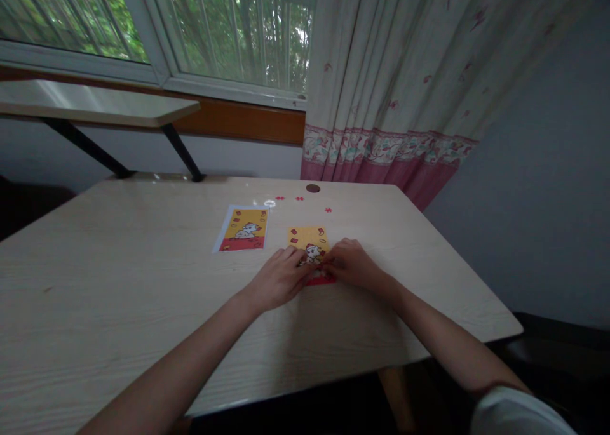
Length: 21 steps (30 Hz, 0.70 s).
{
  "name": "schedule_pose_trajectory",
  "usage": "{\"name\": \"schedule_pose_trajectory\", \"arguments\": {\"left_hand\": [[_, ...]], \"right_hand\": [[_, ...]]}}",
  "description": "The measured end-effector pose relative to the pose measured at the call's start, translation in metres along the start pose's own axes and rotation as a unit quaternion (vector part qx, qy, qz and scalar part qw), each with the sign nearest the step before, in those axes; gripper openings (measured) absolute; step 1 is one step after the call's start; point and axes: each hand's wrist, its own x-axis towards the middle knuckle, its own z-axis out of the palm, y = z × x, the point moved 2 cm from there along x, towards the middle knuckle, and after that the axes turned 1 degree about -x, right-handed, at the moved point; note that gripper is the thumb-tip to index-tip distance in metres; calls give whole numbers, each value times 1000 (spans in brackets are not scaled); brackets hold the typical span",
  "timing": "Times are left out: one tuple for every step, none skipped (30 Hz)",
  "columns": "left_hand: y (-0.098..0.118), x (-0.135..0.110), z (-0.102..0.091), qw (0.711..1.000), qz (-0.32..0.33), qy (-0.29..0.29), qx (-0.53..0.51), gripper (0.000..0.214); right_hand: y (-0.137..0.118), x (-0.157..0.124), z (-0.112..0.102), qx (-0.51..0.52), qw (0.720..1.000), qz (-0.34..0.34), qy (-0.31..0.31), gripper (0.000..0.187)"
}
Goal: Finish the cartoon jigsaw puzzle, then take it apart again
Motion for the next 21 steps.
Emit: {"name": "schedule_pose_trajectory", "arguments": {"left_hand": [[0,0,0,1000,-1,3,-3,28],[0,0,0,1000,-1,7,-5,28],[0,0,1,1000,0,8,-5,28],[0,0,1,1000,1,9,-5,28],[0,0,1,1000,3,8,-3,28],[0,0,1,1000,6,6,-2,29],[0,0,2,1000,8,3,-1,30],[0,0,2,1000,11,0,-2,31],[0,0,2,1000,12,-5,-3,32],[0,0,2,1000,12,-7,-4,32],[0,1,2,1000,10,-9,-5,32],[1,1,2,1000,8,-9,-7,32],[1,1,2,1000,6,-7,-11,31],[1,2,2,1000,5,-3,-15,31],[1,2,2,1000,4,2,-19,30],[2,2,2,1000,5,4,-24,30],[2,1,2,1000,7,5,-29,30],[1,1,2,999,9,6,-36,30],[1,0,1,999,13,6,-43,31],[-1,0,0,999,16,7,-50,31],[-3,-1,-1,998,16,10,-56,31]], "right_hand": [[0,0,1,-4,1000,-2,-2,9],[-1,0,2,-6,1000,-3,-2,9],[-1,0,3,-7,1000,-3,0,9],[-3,0,3,-6,1000,0,3,9],[-4,0,3,-5,1000,4,6,8],[-5,0,2,-4,1000,10,8,7],[-7,0,2,-4,1000,17,7,5],[-8,1,1,-5,1000,24,4,4],[-9,1,0,-6,1000,30,1,3],[-10,2,0,-6,999,35,-2,2],[-11,3,0,-7,999,37,-3,1],[-11,3,0,-7,999,38,-3,1],[-11,4,0,-7,999,37,-2,1],[-11,5,0,-7,999,35,0,1],[-10,5,1,-7,999,34,2,1],[-10,5,1,-7,999,33,2,2],[-10,5,2,-7,999,33,3,2],[-10,4,2,-6,999,33,3,2],[-10,3,2,-4,999,33,3,2],[-9,2,3,0,999,33,5,2],[-8,2,3,8,999,32,8,2]]}}
